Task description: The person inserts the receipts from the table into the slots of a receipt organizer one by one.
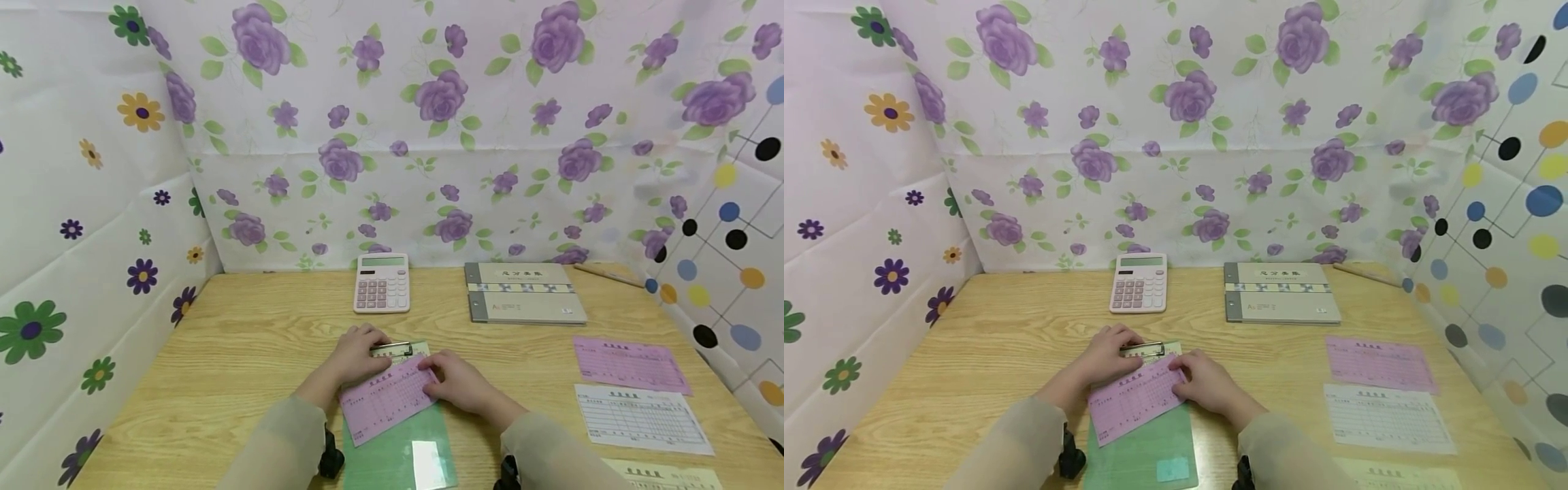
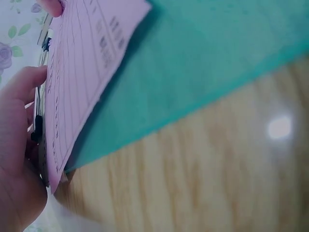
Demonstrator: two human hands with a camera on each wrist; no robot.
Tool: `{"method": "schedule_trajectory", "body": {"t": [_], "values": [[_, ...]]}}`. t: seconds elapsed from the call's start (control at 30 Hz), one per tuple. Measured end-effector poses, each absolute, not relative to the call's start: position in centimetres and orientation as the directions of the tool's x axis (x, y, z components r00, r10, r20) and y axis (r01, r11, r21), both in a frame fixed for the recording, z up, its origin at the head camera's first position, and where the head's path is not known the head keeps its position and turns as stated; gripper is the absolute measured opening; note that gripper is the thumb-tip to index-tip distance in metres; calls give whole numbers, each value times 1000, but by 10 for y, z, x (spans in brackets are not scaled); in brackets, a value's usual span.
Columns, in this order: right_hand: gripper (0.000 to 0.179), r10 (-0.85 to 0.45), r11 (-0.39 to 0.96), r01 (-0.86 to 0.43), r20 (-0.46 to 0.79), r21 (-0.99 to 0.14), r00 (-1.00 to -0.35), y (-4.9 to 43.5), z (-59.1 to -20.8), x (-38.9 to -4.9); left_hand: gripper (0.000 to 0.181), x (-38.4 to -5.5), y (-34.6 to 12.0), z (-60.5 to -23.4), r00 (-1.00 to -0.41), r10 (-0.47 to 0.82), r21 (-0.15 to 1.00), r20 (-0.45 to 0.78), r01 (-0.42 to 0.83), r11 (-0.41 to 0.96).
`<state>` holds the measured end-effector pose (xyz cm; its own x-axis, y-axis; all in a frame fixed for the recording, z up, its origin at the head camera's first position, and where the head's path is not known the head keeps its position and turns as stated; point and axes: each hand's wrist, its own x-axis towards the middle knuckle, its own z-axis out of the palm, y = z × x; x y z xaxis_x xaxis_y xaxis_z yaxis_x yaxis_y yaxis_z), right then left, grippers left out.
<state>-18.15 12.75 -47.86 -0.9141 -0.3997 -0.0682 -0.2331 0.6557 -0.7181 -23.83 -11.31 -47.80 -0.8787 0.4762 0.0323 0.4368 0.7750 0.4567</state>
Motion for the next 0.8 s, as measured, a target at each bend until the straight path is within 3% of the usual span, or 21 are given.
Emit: {"method": "schedule_trajectory", "body": {"t": [0.57,0.8], "values": [[31,-390,669,-241,-55,-704,-919,128,-478,-179,31,-238,-109,-482,-879,474,435,49,446,782],[41,-370,711,-289,9,-641,-929,123,-480,-176,30,-237,-108,-480,-866,493,382,84,485,787]]}}
